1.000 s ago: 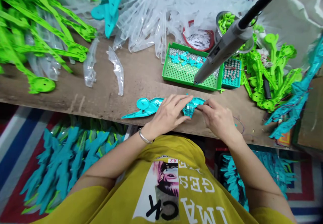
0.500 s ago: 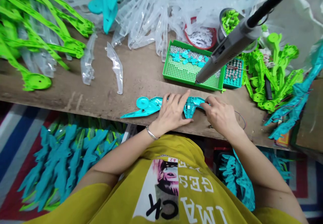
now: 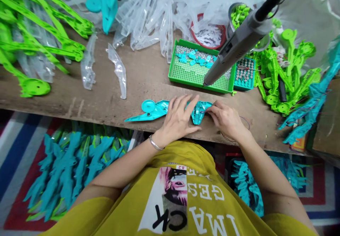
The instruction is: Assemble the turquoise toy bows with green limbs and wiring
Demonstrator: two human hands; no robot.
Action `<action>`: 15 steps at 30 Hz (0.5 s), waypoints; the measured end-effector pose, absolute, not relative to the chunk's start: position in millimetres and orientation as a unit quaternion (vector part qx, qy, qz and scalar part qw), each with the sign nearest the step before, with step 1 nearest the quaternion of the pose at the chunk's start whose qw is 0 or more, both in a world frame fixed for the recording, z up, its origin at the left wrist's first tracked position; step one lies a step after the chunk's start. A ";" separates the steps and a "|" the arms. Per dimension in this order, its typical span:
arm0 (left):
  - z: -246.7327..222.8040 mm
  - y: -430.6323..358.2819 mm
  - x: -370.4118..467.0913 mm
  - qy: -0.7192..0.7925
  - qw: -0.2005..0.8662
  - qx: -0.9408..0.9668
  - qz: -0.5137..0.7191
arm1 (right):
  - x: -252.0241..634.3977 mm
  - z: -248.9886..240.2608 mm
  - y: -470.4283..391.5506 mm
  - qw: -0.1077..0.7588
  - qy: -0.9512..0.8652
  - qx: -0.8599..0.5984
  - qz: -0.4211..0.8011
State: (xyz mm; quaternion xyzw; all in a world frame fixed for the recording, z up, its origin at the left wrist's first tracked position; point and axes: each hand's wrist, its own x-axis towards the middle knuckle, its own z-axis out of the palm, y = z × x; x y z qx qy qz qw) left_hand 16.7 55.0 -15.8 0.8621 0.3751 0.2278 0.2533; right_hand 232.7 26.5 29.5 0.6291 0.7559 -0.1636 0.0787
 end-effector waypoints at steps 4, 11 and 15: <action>-16.1 25.4 -0.9 0.441 0.455 0.700 0.328 | 236.6 17.5 23.4 0.022 0.765 0.621 -0.169; -17.4 4.8 13.9 0.472 0.770 0.218 0.371 | 231.3 10.8 28.3 0.007 0.778 0.602 -0.181; -5.2 16.5 27.1 0.472 0.784 0.179 0.360 | 237.9 8.2 25.4 -0.058 0.785 0.584 -0.197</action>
